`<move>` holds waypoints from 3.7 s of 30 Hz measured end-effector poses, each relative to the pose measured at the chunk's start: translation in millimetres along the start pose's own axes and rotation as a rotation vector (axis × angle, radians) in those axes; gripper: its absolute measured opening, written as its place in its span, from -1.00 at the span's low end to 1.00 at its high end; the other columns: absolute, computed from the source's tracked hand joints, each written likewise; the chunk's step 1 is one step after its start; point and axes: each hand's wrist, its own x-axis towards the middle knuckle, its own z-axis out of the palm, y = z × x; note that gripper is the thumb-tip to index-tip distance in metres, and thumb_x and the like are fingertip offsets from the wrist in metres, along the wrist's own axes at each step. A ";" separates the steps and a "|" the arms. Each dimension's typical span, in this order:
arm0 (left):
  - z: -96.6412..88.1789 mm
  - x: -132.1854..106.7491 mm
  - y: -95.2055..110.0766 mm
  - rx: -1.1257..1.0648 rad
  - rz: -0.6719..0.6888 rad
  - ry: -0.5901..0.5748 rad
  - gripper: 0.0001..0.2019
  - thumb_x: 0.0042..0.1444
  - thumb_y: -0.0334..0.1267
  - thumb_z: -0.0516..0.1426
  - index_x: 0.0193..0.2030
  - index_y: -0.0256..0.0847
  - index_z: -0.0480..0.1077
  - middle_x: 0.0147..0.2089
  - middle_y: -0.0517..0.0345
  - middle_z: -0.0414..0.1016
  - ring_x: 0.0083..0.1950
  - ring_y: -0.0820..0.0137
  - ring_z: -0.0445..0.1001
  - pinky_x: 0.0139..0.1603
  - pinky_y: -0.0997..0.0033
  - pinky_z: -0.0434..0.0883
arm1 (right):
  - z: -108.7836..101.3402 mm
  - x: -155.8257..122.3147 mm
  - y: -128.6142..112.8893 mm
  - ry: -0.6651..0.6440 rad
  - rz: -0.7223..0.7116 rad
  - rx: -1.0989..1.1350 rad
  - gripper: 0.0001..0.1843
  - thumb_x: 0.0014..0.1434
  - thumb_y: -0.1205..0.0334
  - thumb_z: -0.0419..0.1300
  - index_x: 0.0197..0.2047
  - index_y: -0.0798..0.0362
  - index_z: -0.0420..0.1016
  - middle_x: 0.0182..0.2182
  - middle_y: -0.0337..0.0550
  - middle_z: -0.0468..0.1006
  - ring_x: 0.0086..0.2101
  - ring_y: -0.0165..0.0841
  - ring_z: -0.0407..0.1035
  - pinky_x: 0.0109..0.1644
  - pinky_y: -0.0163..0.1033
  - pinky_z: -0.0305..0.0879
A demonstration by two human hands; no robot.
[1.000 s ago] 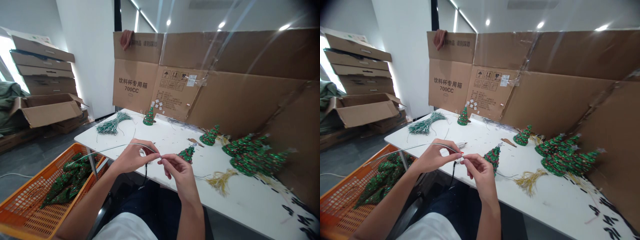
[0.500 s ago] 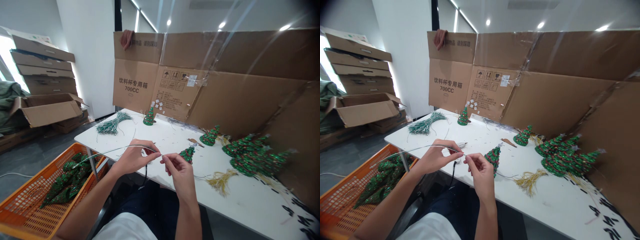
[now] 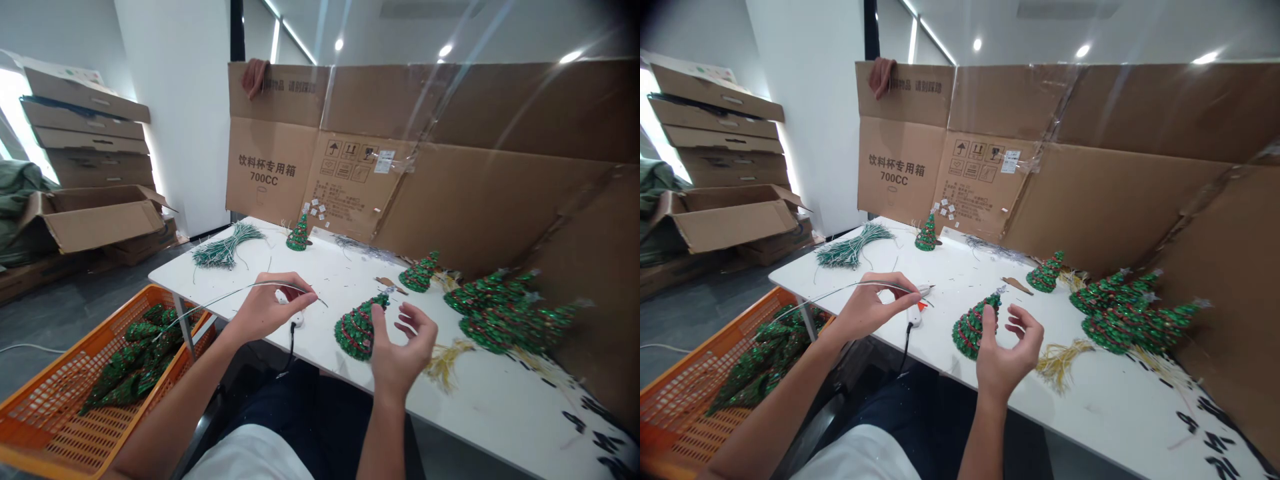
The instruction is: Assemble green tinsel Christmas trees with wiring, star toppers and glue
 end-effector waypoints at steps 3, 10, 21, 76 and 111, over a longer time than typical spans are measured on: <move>1.2 0.2 0.8 -0.004 0.008 -0.004 -0.74 0.32 -0.01 0.33 -0.22 -0.16 0.68 -0.23 0.08 0.73 -0.27 0.35 0.61 -0.19 0.40 0.53 | 3.2 2.0 25.6 -0.159 0.016 -0.146 -0.20 0.17 -0.26 0.44 0.29 0.03 0.41 0.19 0.15 0.49 0.16 0.01 0.42 0.23 0.10 0.38; 1.0 0.4 3.1 -0.008 0.005 -0.020 -0.76 0.33 -0.03 0.34 -0.22 -0.16 0.67 -0.23 0.10 0.74 -0.26 0.36 0.62 -0.17 0.41 0.53 | 7.1 -0.1 57.0 -0.398 0.182 -0.236 -0.19 0.12 -0.36 0.41 0.21 0.03 0.43 0.00 0.11 0.61 0.04 0.09 0.48 0.22 0.17 0.34; 0.9 -1.4 6.3 -0.026 0.037 0.017 -0.77 0.33 -0.07 0.34 -0.22 -0.18 0.68 -0.22 0.10 0.73 -0.25 0.39 0.61 -0.18 0.44 0.54 | -0.2 4.3 42.4 -0.376 0.195 -0.213 -0.41 0.16 -0.36 0.37 -0.06 -0.06 0.36 -0.25 -0.12 0.60 -0.18 -0.06 0.51 0.01 -0.02 0.36; 17.6 -13.4 25.1 0.072 0.392 0.205 -0.94 0.32 -0.31 0.35 -0.21 -0.21 0.62 -0.32 0.17 0.67 -0.38 0.49 0.52 -0.26 0.49 0.52 | -9.4 -21.2 -58.3 -0.719 -0.095 -0.057 -0.63 0.39 -0.13 0.33 0.03 -0.06 0.42 -0.27 -0.26 0.53 -0.33 -0.26 0.40 -0.18 -0.17 0.34; 22.7 -14.3 22.0 0.270 0.535 0.224 -0.95 0.32 -0.37 0.31 -0.21 -0.20 0.57 -0.36 0.17 0.63 -0.41 0.46 0.47 -0.31 0.42 0.45 | -3.7 -25.1 -60.4 -0.744 -0.218 -0.201 -0.66 0.46 -0.14 0.22 0.04 -0.07 0.36 -0.20 -0.12 0.58 -0.21 -0.09 0.51 -0.16 -0.11 0.33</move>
